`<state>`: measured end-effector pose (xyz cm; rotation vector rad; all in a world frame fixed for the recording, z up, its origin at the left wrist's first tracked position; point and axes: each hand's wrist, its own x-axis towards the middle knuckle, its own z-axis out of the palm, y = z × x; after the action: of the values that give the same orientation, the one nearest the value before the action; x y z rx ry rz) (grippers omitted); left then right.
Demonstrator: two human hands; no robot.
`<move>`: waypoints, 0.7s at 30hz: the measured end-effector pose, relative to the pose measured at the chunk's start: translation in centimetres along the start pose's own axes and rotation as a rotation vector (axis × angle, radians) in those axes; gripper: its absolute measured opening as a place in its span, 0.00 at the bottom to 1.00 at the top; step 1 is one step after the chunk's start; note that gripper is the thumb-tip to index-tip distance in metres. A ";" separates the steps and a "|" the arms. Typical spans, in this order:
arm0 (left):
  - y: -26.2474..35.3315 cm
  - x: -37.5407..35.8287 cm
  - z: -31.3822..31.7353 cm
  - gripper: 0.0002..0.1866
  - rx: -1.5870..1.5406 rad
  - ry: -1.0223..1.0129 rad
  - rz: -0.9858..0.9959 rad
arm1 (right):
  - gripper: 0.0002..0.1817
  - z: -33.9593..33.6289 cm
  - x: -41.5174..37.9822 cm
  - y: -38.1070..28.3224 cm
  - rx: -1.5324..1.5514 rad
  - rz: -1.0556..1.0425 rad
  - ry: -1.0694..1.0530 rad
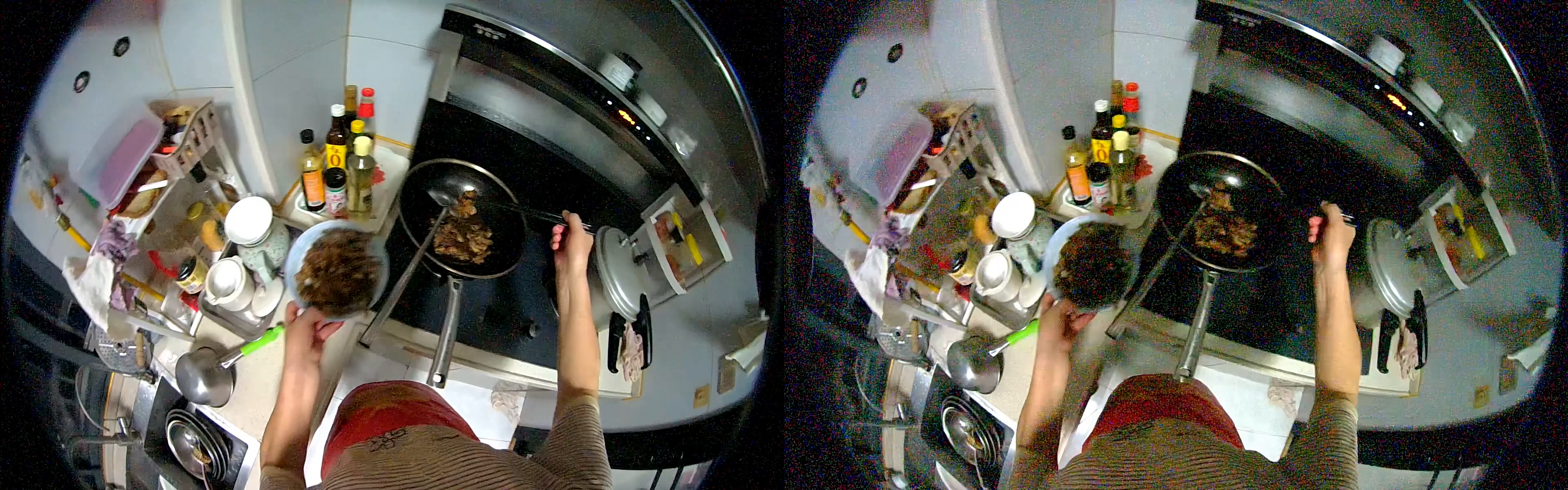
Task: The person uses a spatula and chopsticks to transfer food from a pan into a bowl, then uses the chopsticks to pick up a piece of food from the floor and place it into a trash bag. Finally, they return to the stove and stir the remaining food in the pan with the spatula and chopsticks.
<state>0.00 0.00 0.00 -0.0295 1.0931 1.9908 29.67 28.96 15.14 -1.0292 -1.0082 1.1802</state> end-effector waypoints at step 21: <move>0.7 -2.9 4.0 0.20 0.051 -0.092 0.008 | 0.06 8.7 -11.2 2.5 0.040 0.094 -0.212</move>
<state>2.78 0.68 4.04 0.0928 1.0854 1.9509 19.53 18.82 13.91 -0.9418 -1.1058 1.4041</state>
